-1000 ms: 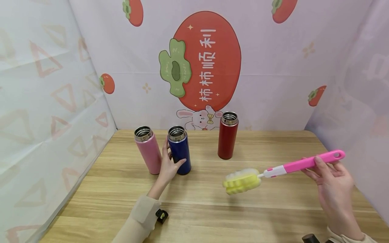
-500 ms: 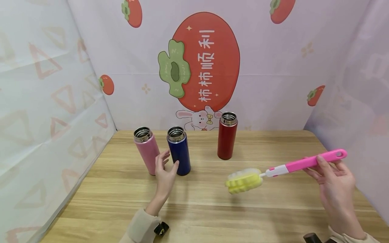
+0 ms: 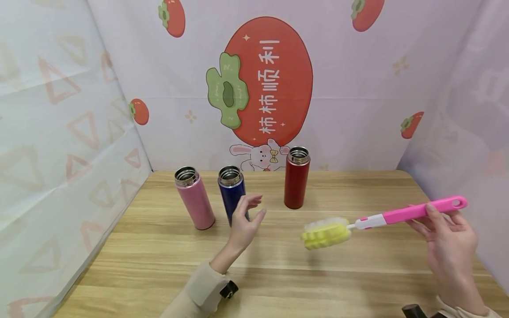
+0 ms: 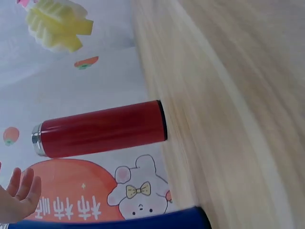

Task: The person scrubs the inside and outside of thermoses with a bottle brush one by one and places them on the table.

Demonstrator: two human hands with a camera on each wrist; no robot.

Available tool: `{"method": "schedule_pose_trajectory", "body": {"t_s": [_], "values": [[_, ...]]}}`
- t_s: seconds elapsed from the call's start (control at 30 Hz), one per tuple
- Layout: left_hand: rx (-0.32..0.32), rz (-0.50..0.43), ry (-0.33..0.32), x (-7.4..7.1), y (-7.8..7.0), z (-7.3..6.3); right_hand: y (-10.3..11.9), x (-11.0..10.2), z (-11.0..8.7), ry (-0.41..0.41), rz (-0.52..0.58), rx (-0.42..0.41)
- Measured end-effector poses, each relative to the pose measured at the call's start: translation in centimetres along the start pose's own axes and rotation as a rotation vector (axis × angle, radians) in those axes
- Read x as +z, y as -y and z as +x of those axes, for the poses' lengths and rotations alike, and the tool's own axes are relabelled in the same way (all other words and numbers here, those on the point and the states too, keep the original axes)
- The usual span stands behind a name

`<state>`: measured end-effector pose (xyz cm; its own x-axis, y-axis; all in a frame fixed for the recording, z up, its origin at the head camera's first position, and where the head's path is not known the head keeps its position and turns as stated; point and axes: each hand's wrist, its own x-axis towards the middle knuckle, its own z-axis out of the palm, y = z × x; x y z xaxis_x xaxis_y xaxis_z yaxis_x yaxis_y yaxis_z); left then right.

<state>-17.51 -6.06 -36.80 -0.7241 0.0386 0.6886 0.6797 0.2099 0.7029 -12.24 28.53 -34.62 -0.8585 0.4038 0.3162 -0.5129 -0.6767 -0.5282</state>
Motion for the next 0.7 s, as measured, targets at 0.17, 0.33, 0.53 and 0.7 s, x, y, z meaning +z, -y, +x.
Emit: {"method": "schedule_pose_trajectory", "body": {"t_s": [0.17,0.33,0.53,0.7], "values": [[-0.083,-0.030,0.060,2.1,1.8,1.1,0.5,-0.3,0.0,-0.034,0.007,-0.002],[-0.197,-0.027,0.103,4.0,4.6,2.4,1.1,-0.6,0.1,-0.080,0.010,0.003],[-0.307,-0.026,0.149,5.6,6.2,4.2,1.6,-1.0,0.1,-0.129,-0.014,0.020],[-0.393,-0.041,0.191,6.7,7.0,5.3,1.6,-1.2,0.1,-0.153,-0.053,0.020]]}}
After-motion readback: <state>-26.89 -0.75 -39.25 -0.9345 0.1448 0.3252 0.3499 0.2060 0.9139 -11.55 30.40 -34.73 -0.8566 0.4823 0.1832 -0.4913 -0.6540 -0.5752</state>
